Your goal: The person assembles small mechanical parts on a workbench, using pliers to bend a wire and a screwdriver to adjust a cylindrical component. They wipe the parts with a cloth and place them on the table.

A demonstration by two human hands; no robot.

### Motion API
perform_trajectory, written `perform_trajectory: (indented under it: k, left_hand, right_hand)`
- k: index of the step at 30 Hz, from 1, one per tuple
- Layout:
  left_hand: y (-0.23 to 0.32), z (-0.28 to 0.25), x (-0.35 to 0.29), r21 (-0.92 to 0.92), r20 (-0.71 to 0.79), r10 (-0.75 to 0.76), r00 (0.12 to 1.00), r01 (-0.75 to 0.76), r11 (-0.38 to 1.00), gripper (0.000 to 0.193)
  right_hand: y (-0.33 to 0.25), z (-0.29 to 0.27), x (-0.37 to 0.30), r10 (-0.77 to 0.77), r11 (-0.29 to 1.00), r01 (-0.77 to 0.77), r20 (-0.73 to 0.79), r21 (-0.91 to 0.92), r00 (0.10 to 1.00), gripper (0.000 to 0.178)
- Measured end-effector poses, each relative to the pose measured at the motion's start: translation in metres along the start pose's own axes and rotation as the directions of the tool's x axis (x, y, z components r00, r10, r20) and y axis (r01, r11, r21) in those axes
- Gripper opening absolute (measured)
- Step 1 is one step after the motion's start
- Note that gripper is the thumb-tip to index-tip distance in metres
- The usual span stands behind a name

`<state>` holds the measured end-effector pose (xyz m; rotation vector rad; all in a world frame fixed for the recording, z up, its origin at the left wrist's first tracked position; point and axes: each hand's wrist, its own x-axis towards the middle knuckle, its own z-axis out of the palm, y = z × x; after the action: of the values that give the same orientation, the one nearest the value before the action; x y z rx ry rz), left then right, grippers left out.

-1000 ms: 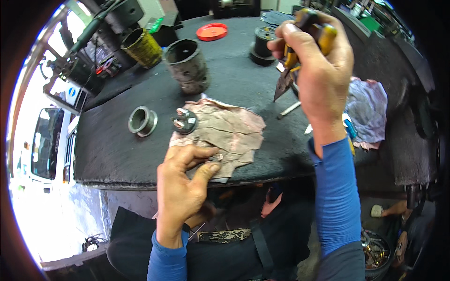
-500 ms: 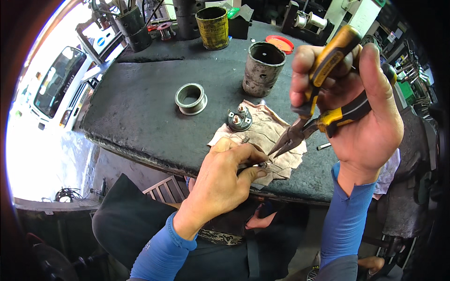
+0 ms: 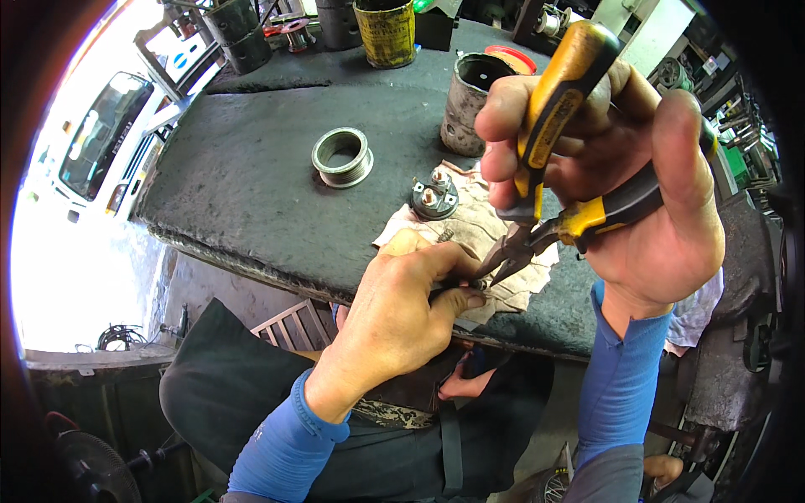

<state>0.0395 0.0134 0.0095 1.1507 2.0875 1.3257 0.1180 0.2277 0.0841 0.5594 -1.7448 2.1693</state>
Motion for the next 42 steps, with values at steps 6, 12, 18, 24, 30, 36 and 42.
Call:
perform_trajectory:
  k: [6, 12, 18, 24, 30, 36, 42]
  left_hand:
    - [-0.002, 0.000, 0.001, -0.012, 0.020, -0.011, 1.000, 0.011, 1.000, 0.022]
    - [-0.004, 0.001, 0.001, 0.016, 0.007, 0.040, 0.999, -0.040, 0.999, 0.022]
    - [-0.006, 0.001, 0.000, 0.025, -0.001, 0.046, 0.999, -0.046, 0.999, 0.022]
    - [-0.009, 0.003, 0.002, -0.024, -0.020, 0.078, 0.997, -0.079, 0.997, 0.021]
    - [-0.007, 0.003, 0.000, 0.023, -0.018, 0.063, 0.998, -0.063, 0.998, 0.024]
    - [-0.006, 0.002, 0.000, 0.030, -0.028, 0.101, 0.994, -0.101, 0.994, 0.027]
    - [-0.008, 0.003, 0.000, -0.023, -0.001, 0.060, 0.998, -0.060, 0.998, 0.024]
  right_hand:
    - [0.002, 0.000, -0.002, 0.028, 0.999, -0.029, 0.008, 0.019, 1.000, 0.083]
    - [0.003, 0.006, 0.005, -0.048, 0.999, 0.049, 0.076, -0.018, 0.996, 0.085]
    - [0.014, 0.009, 0.010, -0.067, 0.997, 0.070, 0.071, -0.033, 0.995, 0.084]
    - [0.018, -0.006, 0.015, -0.128, 0.992, 0.123, 0.215, 0.037, 0.968, 0.070]
    - [0.002, 0.004, 0.011, -0.031, 0.999, 0.034, 0.082, -0.027, 0.996, 0.071]
    - [-0.018, -0.005, 0.005, 0.029, 0.990, -0.021, 0.058, -0.140, 0.998, 0.085]
    - [-0.009, -0.008, -0.001, -0.052, 0.999, 0.052, -0.016, 0.003, 0.999, 0.083]
